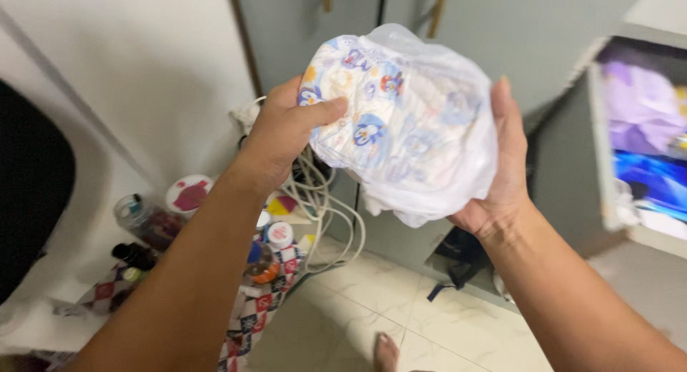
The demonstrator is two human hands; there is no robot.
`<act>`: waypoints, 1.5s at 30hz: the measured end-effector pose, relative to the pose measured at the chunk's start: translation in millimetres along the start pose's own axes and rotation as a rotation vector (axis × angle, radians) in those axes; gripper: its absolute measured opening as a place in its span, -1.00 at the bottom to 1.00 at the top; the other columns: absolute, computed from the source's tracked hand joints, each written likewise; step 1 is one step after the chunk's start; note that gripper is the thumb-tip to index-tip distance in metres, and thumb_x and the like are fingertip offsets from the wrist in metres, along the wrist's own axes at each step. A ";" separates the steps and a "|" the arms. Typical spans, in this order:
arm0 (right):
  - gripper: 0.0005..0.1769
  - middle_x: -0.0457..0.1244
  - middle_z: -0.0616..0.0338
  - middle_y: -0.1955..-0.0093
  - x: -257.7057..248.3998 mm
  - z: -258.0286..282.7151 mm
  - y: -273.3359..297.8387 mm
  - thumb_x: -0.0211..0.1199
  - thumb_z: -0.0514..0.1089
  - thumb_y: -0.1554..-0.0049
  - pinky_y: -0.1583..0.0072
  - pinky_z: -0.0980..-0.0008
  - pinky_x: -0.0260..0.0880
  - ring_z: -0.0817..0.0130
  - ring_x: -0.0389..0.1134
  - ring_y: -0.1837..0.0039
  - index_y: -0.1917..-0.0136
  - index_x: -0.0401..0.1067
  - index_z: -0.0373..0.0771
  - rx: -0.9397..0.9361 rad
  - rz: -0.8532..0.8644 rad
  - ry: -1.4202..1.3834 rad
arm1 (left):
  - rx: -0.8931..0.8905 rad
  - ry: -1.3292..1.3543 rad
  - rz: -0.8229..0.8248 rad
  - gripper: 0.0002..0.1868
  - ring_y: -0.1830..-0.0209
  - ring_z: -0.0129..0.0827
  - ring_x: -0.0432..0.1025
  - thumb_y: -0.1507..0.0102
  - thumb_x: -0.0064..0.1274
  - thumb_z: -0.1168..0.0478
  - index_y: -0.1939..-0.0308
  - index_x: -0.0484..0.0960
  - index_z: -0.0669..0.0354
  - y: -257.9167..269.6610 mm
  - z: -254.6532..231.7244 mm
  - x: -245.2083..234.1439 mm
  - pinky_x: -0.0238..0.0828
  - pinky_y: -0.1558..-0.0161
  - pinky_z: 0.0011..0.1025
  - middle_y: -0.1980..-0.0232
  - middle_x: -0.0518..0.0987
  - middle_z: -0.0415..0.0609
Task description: The person organizes a cluttered drawer by coiling a white charging cable and securing it with a pink hair tie. They then place the cable into the drawer. Next, they pick up a white zippered pouch, open it, and place it inside the drawer. Finally, they pick up a white plastic bag containing diapers and place it into the drawer as well.
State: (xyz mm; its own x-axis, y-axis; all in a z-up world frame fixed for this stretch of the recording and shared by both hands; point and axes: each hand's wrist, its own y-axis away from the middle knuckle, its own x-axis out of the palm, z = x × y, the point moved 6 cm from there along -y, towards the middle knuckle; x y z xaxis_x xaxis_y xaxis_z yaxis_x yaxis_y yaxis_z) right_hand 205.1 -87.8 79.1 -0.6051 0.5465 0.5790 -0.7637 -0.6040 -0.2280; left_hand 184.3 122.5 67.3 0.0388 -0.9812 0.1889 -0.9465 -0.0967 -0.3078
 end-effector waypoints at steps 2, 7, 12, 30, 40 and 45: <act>-0.09 0.16 -0.06 -0.58 2.1 22.5 14.9 -0.06 0.41 -0.24 -0.52 -0.05 0.26 0.03 0.26 -0.53 -0.60 0.13 -0.25 -0.044 0.029 0.025 | 0.004 -0.117 0.010 -0.54 -0.01 -0.39 0.57 -0.23 0.17 0.27 -0.20 0.58 0.35 -3.1 -8.9 24.4 0.50 -0.11 -0.37 -0.06 0.69 0.00; -0.11 0.18 -0.05 -0.56 -14.3 75.9 48.7 -0.11 0.41 -0.27 -0.52 -0.03 0.29 0.02 0.26 -0.52 -0.60 0.16 -0.25 -0.037 0.039 0.026 | 0.029 -0.080 0.103 -0.44 -0.07 -0.32 0.60 -0.16 0.22 0.28 -0.24 0.51 0.32 -4.0 -27.1 90.9 0.55 -0.19 -0.31 -0.11 0.67 0.03; -0.13 0.21 -0.05 -0.54 -59.0 141.0 83.8 -0.02 0.39 -0.26 -0.50 0.00 0.28 0.07 0.28 -0.50 -0.57 0.21 -0.26 0.018 0.026 0.134 | 0.026 0.059 0.120 -0.35 -0.07 -0.26 0.59 -0.05 0.26 0.39 -0.24 0.47 0.29 -19.1 -20.8 187.7 0.55 -0.19 -0.27 -0.08 0.65 0.03; -0.61 0.34 -0.05 0.04 -384.6 373.5 295.1 0.26 -0.40 0.03 0.05 0.16 0.52 0.12 0.45 0.14 -0.09 0.33 -0.28 0.426 -0.830 1.274 | 0.007 -0.351 -0.131 -0.55 0.13 -0.26 0.65 0.00 0.28 0.34 0.03 0.61 0.35 -89.6 97.6 498.9 0.58 0.11 -0.35 0.09 0.72 0.09; -0.25 0.26 -0.31 -0.33 -362.3 373.1 254.8 0.11 -0.38 0.24 -0.25 0.11 0.38 -0.14 0.39 -0.19 -0.18 0.65 0.05 0.152 0.047 2.226 | 0.191 -0.734 -0.116 -0.57 0.14 -0.29 0.61 -0.09 0.34 0.22 0.02 0.57 0.27 -119.3 63.5 467.5 0.54 0.14 -0.37 0.07 0.67 0.05; -0.50 0.38 -0.13 -0.15 -351.6 373.5 239.8 0.29 -0.19 0.01 -0.27 0.09 0.35 -0.09 0.40 -0.20 -0.24 0.52 -0.05 0.482 -0.359 2.271 | 0.150 -0.498 0.004 -0.64 0.24 -0.32 0.63 -0.10 0.31 0.31 0.06 0.60 0.33 -135.6 42.8 457.1 0.59 0.22 -0.35 0.16 0.70 0.03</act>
State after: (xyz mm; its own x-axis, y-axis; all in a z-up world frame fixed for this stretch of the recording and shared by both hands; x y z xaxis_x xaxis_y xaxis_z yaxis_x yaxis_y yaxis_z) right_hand 318.8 -641.4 113.2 0.0395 -0.0525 -0.9978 -0.9724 -0.2316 -0.0263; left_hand 344.2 -320.1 155.5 0.2173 -0.9386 -0.2680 -0.8923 -0.0797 -0.4445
